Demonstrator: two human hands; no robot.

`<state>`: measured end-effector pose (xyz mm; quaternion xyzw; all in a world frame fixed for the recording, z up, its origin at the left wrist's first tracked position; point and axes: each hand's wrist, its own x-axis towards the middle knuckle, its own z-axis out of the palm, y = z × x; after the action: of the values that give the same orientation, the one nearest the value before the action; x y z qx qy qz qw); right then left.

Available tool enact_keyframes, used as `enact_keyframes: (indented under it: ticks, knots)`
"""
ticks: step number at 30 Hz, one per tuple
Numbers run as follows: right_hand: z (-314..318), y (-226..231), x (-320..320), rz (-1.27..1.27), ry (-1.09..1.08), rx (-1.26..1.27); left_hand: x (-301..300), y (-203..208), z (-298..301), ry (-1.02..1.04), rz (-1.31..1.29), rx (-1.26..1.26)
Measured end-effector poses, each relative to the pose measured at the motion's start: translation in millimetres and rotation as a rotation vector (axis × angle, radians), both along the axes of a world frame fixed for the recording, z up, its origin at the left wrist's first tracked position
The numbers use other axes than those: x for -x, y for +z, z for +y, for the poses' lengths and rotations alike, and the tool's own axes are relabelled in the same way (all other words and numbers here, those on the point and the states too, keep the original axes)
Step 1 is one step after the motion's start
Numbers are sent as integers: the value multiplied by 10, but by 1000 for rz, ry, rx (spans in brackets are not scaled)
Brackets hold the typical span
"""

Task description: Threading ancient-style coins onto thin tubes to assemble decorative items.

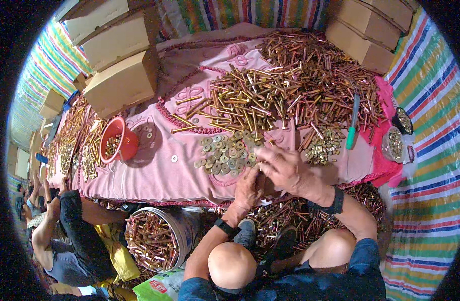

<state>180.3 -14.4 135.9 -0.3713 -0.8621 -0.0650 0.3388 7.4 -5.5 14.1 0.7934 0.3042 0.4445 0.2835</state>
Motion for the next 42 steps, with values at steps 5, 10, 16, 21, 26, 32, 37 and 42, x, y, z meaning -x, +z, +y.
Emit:
enact_keyframes:
  ticks: [5,10,16,21,26,32,37,42]
  knots:
    - [-134,-302,42,89,-7,276,-34,10,-21,50,-64,62]
    - [-222,-237,-201,100,-107,266,-25,59,-27,70,-42,38]
    - [-289,-449,-1014,-16,-635,463,-14,4,-30,91,24,23]
    - [-332,-572,-1020,-206,-679,512,-36,-7,-38,113,72,-1]
    - [-371,-704,-1071,-454,-534,287,-46,-5,-31,111,100,-8]
    - [-302,-757,-1096,-611,-517,159,-37,-47,-40,120,106,29]
    - [-80,-582,-801,126,-458,562,-21,-38,-16,85,77,4]
    - [-90,-242,-322,433,-235,764,-12,-52,-12,59,53,36]
